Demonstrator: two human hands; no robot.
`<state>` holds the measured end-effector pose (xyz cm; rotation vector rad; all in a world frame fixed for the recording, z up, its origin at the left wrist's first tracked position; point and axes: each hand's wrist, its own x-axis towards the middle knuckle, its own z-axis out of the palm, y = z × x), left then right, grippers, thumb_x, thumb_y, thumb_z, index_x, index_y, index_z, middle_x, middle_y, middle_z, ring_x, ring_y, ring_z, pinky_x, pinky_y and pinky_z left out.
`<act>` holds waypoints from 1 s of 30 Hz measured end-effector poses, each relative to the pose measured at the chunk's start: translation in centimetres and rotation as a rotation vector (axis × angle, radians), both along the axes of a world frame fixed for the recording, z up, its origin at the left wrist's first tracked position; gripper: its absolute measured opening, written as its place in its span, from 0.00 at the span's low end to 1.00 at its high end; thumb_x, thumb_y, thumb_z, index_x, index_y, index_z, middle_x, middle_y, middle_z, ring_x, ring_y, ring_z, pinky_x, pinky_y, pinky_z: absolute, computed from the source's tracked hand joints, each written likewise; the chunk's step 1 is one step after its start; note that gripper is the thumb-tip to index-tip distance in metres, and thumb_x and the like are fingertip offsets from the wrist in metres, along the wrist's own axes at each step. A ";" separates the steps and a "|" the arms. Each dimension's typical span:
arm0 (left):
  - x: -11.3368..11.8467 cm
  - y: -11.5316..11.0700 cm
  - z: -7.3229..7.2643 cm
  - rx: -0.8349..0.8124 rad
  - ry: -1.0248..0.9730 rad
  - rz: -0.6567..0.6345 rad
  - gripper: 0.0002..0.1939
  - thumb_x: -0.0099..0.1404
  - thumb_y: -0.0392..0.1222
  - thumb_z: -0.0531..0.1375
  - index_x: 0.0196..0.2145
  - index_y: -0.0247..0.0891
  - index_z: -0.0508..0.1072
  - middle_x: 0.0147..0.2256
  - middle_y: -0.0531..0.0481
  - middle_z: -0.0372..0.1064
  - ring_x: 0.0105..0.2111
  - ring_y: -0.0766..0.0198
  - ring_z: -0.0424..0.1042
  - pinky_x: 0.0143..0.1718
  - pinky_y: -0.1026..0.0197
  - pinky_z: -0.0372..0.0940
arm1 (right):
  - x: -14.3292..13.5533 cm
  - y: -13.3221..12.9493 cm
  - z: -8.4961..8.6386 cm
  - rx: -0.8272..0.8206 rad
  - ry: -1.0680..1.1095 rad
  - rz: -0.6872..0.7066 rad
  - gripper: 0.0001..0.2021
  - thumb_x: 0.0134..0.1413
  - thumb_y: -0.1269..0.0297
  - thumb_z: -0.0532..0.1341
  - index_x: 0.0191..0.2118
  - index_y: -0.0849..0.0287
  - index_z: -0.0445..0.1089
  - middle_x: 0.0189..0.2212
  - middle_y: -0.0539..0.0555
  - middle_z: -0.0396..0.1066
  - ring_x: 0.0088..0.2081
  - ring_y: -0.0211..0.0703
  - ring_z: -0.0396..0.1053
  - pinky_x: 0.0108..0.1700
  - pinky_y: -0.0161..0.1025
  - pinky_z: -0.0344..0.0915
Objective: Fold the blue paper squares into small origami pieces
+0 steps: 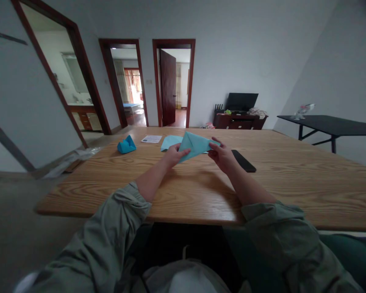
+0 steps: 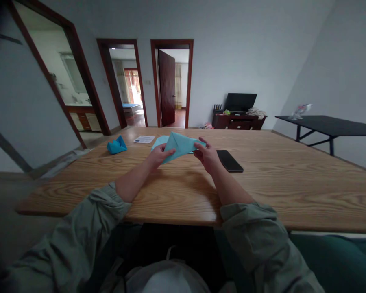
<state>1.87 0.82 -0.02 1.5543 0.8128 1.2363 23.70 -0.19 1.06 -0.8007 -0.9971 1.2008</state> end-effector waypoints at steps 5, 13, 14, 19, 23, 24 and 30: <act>-0.7 0.5 -0.2 0.001 0.044 0.025 0.28 0.48 0.52 0.68 0.42 0.33 0.70 0.34 0.48 0.71 0.31 0.64 0.69 0.34 0.62 0.64 | 0.1 -0.2 -0.5 -0.055 -0.104 -0.056 0.24 0.40 0.62 0.70 0.46 0.52 0.66 0.26 0.47 0.73 0.26 0.35 0.72 0.25 0.29 0.65; 1.5 -0.1 -1.0 0.012 0.017 0.068 0.25 0.55 0.50 0.64 0.45 0.35 0.64 0.36 0.47 0.70 0.32 0.64 0.69 0.34 0.62 0.65 | -2.5 -0.9 -1.3 -0.112 -0.207 0.135 0.08 0.49 0.60 0.65 0.32 0.58 0.68 0.27 0.51 0.74 0.28 0.36 0.72 0.29 0.30 0.67; 1.4 -0.1 -1.2 0.016 0.049 0.074 0.27 0.55 0.49 0.65 0.48 0.35 0.63 0.37 0.46 0.70 0.33 0.63 0.70 0.35 0.61 0.65 | -2.6 -0.9 -1.5 -0.115 -0.254 0.107 0.08 0.49 0.61 0.65 0.31 0.59 0.68 0.26 0.51 0.73 0.27 0.36 0.72 0.28 0.31 0.67; 0.4 -0.3 -1.1 0.287 0.328 0.349 0.36 0.53 0.45 0.65 0.58 0.38 0.59 0.51 0.40 0.63 0.40 0.60 0.69 0.46 0.55 0.63 | -2.6 -0.9 -1.9 -0.078 -0.423 0.004 0.09 0.48 0.61 0.66 0.27 0.60 0.68 0.23 0.54 0.72 0.24 0.38 0.70 0.26 0.34 0.66; 0.9 -1.0 -0.8 0.481 0.525 0.224 0.23 0.61 0.48 0.58 0.52 0.35 0.68 0.51 0.40 0.65 0.50 0.54 0.64 0.54 0.54 0.57 | -3.0 -1.5 -1.7 -0.027 -0.405 0.199 0.10 0.49 0.57 0.64 0.30 0.60 0.70 0.29 0.55 0.73 0.31 0.39 0.71 0.30 0.33 0.67; 1.1 -1.1 -0.9 0.474 0.554 0.162 0.21 0.63 0.48 0.56 0.50 0.36 0.69 0.49 0.40 0.67 0.50 0.53 0.65 0.54 0.54 0.57 | -3.1 -1.7 -1.7 -0.015 -0.413 0.241 0.10 0.49 0.57 0.63 0.30 0.60 0.70 0.30 0.54 0.73 0.32 0.40 0.71 0.31 0.33 0.67; 1.7 -0.6 -2.1 0.349 0.417 0.088 0.26 0.65 0.50 0.54 0.57 0.36 0.63 0.53 0.41 0.65 0.57 0.54 0.59 0.58 0.53 0.51 | -3.4 -2.0 -1.7 0.019 -0.499 0.224 0.12 0.50 0.56 0.62 0.35 0.58 0.71 0.34 0.54 0.73 0.33 0.39 0.71 0.30 0.33 0.65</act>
